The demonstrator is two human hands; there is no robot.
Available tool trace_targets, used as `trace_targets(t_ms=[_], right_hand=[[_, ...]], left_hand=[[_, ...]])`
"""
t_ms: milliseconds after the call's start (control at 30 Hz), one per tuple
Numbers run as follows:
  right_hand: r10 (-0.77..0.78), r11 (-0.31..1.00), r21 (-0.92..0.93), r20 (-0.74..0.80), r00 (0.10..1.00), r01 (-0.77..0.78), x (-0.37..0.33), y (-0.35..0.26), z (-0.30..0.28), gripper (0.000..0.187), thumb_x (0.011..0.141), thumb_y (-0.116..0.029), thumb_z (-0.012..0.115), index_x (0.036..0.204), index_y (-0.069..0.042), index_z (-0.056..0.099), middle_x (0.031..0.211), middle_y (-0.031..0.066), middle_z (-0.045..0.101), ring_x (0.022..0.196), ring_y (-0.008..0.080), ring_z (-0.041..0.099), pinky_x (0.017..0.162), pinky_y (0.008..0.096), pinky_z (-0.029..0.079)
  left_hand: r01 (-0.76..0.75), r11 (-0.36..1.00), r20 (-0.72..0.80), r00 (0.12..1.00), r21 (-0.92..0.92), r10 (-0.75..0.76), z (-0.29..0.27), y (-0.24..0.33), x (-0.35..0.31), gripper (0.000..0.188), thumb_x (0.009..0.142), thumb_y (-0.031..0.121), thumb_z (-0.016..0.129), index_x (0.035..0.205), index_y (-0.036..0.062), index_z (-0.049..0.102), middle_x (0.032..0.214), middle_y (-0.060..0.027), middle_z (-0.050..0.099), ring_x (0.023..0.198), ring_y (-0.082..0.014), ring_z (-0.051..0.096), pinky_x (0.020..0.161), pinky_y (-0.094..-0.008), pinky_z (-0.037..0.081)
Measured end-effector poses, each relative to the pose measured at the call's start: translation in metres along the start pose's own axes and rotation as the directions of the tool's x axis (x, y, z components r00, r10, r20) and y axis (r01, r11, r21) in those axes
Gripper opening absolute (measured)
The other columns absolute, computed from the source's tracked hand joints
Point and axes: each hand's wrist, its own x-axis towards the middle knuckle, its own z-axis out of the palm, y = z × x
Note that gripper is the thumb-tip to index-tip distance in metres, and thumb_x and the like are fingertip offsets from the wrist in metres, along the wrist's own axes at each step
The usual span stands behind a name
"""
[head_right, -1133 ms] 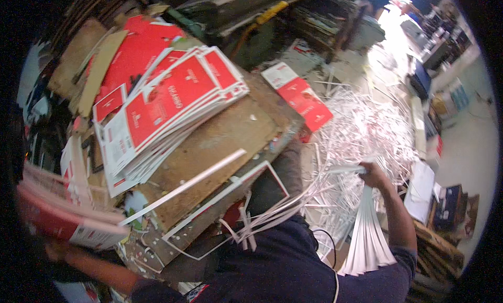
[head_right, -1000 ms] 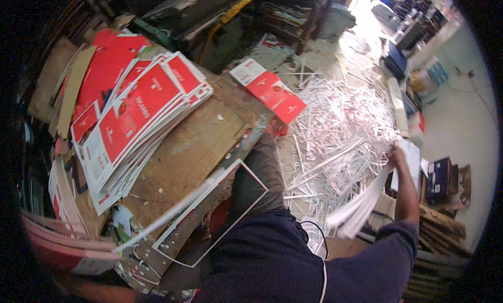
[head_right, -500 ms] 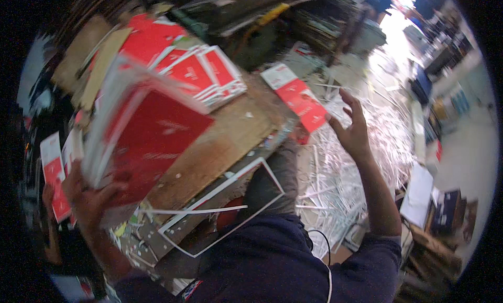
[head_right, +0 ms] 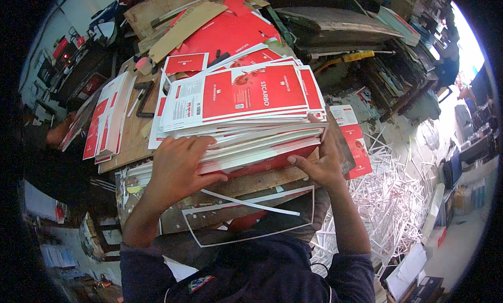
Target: The person pulls and peels away thin strips of waste paper from the edges of a stack of red and white printed cardboard sheets by hand. The person repeats this action on multiple sides of the stack, clearing the debris onto the floor.
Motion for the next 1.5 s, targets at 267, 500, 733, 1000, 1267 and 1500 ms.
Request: trace_targets(t_ms=[267,500,733,1000,1267,1500], right_hand=[[0.093,0.969,0.238,-0.081,0.992,-0.072,0.0,0.011,-0.004,0.092,0.074,-0.022,0.088,0.146,0.001,0.036,0.136,0.014,0.053,0.128,0.0244,0.051,0.109,0.0388,0.04],[0.167,0.982,0.082,0.044,0.985,-0.17,0.021,-0.016,-0.003,0.11,0.065,-0.043,0.09,0.15,-0.001,0.034,0.134,0.0162,0.053,0.125,0.0252,0.052,0.108,0.0412,0.042],[-0.157,0.56,-0.727,0.378,0.912,0.398,0.064,-0.115,0.039,0.083,0.067,-0.041,0.086,0.134,-0.004,0.055,0.121,0.0147,0.061,0.117,0.0317,0.056,0.108,0.0493,0.04],[0.035,0.554,-0.638,0.66,0.751,0.535,0.079,-0.131,0.102,0.033,0.083,-0.025,0.075,0.11,-0.006,0.068,0.097,0.0098,0.063,0.098,0.0291,0.061,0.097,0.0484,0.044],[-0.075,0.664,-0.546,0.631,0.772,0.511,0.079,-0.116,0.112,0.019,0.082,-0.012,0.074,0.096,-0.004,0.063,0.085,0.0114,0.06,0.08,0.0326,0.062,0.066,0.0436,0.049],[-0.096,0.54,-0.582,0.675,0.732,0.608,0.075,-0.111,0.12,0.02,0.09,-0.02,0.066,0.095,-0.002,0.059,0.089,0.0134,0.06,0.082,0.0348,0.063,0.068,0.0454,0.05]], left_hand=[[0.306,0.95,-0.057,0.949,-0.057,-0.309,-0.035,-0.047,-0.053,0.076,0.057,0.051,0.088,0.117,0.0106,0.063,0.103,-0.0083,0.07,0.096,-0.0272,0.066,0.087,-0.0415,0.042],[0.254,0.964,-0.181,0.947,-0.082,-0.265,-0.023,-0.061,-0.072,0.062,0.049,0.041,0.092,0.096,0.0096,0.068,0.094,-0.006,0.07,0.089,-0.0276,0.065,0.086,-0.0403,0.041],[0.187,0.982,-0.165,0.968,-0.019,-0.187,-0.024,-0.044,-0.054,0.059,0.058,0.046,0.088,0.099,0.0094,0.067,0.092,-0.0062,0.069,0.091,-0.0282,0.065,0.088,-0.0412,0.04],[0.148,0.98,-0.16,0.973,-0.132,-0.168,-0.008,-0.03,-0.043,0.068,0.067,0.048,0.085,0.118,0.0113,0.06,0.1,-0.0076,0.069,0.09,-0.0244,0.066,0.08,-0.0385,0.039],[0.135,0.983,-0.135,0.979,-0.126,-0.152,-0.005,-0.037,-0.037,0.066,0.067,0.05,0.084,0.115,0.0131,0.058,0.094,-0.0064,0.068,0.088,-0.0245,0.066,0.078,-0.0391,0.038],[0.167,0.976,-0.072,0.981,-0.144,-0.178,-0.01,-0.036,-0.035,0.063,0.067,0.052,0.084,0.108,0.0127,0.057,0.092,-0.0086,0.069,0.087,-0.0269,0.066,0.079,-0.0399,0.037]])
